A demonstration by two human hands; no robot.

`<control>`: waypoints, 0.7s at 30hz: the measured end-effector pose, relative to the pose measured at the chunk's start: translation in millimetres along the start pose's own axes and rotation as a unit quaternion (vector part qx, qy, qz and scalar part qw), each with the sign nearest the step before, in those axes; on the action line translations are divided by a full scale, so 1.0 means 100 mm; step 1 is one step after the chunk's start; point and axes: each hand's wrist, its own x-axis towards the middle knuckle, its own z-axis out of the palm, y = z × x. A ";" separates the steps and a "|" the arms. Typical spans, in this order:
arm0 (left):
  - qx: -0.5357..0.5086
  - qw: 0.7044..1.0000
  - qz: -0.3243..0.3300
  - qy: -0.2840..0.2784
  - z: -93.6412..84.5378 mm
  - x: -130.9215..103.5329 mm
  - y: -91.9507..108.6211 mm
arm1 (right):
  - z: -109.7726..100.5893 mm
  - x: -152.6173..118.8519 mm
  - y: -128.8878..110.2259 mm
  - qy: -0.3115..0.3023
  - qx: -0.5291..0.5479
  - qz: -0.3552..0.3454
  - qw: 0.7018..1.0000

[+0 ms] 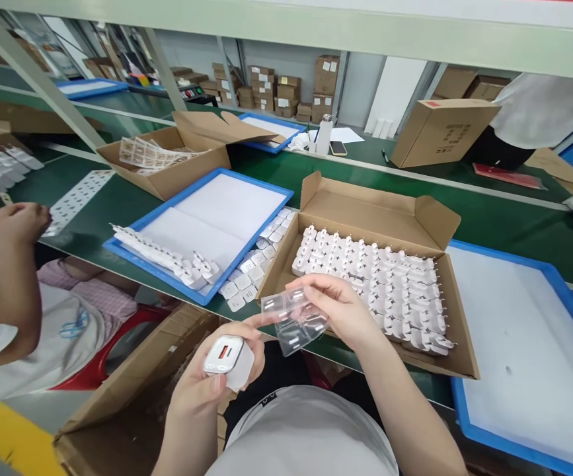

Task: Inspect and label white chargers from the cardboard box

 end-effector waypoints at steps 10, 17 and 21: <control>0.074 0.992 -0.089 0.047 -0.39 -0.57 0.14 | 0.33 -0.04 0.28 -0.053 -0.130 -0.123 0.982; 0.058 0.968 -0.168 0.177 -0.56 -0.93 0.08 | 0.69 -0.04 0.49 -0.138 -0.142 -0.119 0.973; 0.025 0.919 -0.196 0.341 -0.99 -1.20 -0.04 | 0.71 -0.07 0.46 -0.154 -0.151 -0.072 0.974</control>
